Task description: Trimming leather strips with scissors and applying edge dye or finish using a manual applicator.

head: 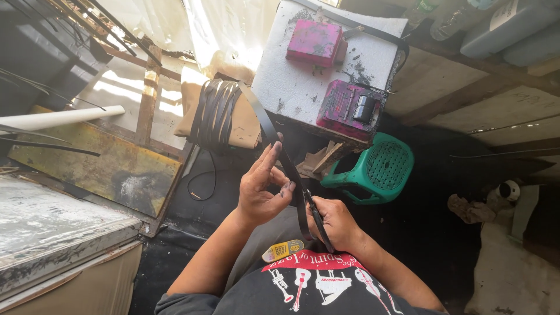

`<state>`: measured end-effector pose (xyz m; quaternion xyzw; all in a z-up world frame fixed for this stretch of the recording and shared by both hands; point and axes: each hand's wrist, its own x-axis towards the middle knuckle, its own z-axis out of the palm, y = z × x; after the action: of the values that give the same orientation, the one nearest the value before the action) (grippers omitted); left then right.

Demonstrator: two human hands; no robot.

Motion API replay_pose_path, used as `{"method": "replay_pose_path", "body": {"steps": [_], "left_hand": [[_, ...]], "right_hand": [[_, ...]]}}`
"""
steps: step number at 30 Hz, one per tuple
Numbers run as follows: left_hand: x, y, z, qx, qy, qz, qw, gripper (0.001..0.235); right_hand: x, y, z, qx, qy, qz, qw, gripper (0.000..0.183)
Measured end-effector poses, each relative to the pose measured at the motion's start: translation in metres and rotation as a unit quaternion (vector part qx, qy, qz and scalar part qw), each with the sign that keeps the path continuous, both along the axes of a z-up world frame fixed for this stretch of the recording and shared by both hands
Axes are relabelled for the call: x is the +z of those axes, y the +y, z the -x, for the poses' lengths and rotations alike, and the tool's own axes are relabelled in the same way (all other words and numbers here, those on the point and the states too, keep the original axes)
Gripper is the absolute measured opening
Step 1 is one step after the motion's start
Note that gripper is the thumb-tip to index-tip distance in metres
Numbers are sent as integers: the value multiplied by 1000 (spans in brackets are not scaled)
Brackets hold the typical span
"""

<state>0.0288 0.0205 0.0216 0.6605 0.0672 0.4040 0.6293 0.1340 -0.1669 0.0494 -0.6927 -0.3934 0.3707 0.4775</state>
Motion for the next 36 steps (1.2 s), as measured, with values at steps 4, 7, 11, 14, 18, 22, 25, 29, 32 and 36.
{"method": "replay_pose_path", "body": {"steps": [4,7,11,14,18,22,25,29,32,36], "left_hand": [[5,-1,-2,17,8,-8,1000,64],[9,-1,-2,23,15,-14,1000,61],[12,-2,0,31,25,-27,999,56],[15,-3,0,35,31,-37,998,53],[18,-2,-1,38,37,-47,997,51],[32,3,-5,49,42,-48,997,44],[37,7,-7,60,37,-43,997,43],[38,6,-10,62,20,-27,998,59],[19,5,-7,38,22,-22,999,68],[28,0,-6,19,24,-13,999,69]], "right_hand": [[0,2,-1,-15,9,-6,1000,35],[-2,2,0,-19,11,-8,1000,36],[3,4,2,-22,16,-11,1000,39],[11,8,2,-21,11,-23,999,37],[1,5,2,-22,9,-22,999,37],[19,9,2,-14,17,-20,1000,36],[17,9,0,-12,14,-16,1000,36],[13,10,-2,-10,6,-1,1000,38],[12,11,-2,2,-4,-3,1000,35],[25,18,-4,2,10,-10,1000,39]]}}
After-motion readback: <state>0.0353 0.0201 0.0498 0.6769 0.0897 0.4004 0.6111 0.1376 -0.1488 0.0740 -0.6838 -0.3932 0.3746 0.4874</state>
